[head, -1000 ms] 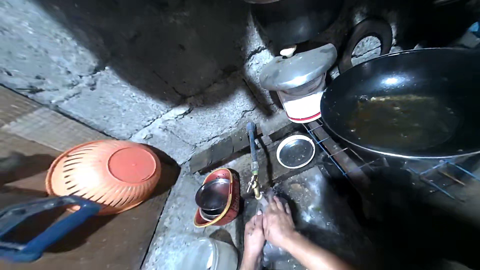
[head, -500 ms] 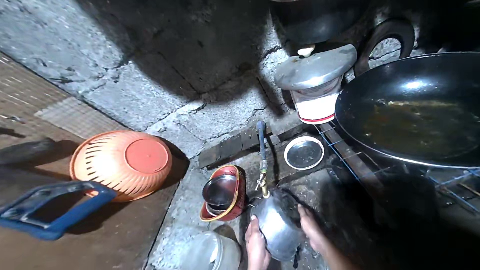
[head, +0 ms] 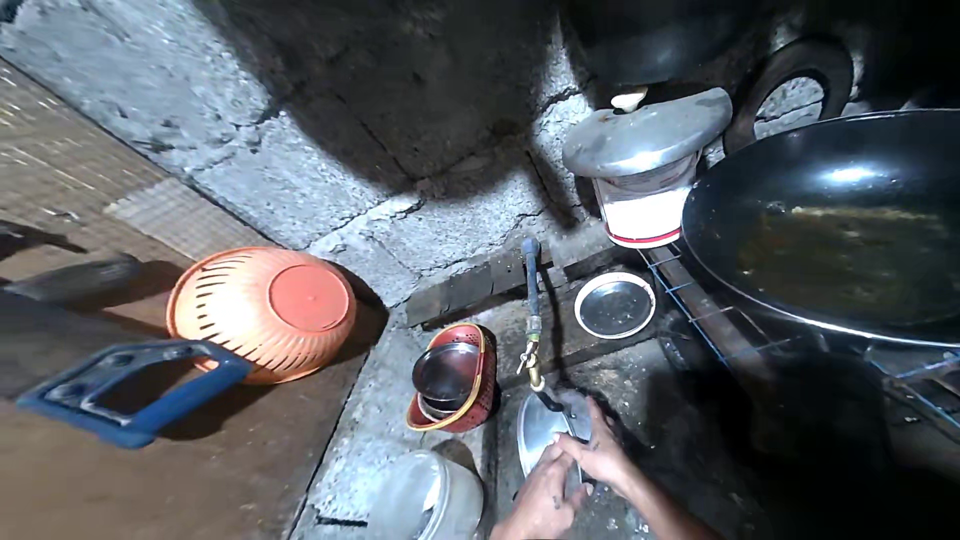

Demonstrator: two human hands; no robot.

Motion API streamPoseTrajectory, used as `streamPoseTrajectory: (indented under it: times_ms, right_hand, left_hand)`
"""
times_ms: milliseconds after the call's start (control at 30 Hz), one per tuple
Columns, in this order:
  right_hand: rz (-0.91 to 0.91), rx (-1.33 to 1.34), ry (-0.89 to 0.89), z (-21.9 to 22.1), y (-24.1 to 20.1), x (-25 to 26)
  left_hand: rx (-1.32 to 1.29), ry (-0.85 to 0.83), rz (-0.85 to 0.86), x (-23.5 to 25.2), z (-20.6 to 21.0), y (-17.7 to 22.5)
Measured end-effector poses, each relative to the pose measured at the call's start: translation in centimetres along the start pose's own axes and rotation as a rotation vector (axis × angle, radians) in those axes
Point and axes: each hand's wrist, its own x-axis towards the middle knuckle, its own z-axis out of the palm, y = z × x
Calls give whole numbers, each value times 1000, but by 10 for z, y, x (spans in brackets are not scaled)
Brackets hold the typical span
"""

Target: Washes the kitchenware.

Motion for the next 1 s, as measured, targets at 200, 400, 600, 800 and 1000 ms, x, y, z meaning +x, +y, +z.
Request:
streamPoseTrajectory:
  times_ms: [200, 400, 600, 800, 1000]
  right_hand:
    - [110, 8, -1, 5, 3, 0]
    - [135, 208, 85, 8, 2, -7]
    - [124, 281, 81, 3, 13, -15]
    - [156, 401, 126, 9, 24, -22]
    - [213, 495, 191, 8, 24, -32]
  left_hand:
    - [103, 491, -85, 7, -88, 42]
    - [380, 460, -498, 36, -144, 98]
    - [472, 282, -666, 52, -148, 112]
    - [-744, 476, -647, 69, -142, 91]
    - [-1550, 641, -459, 58, -114, 93]
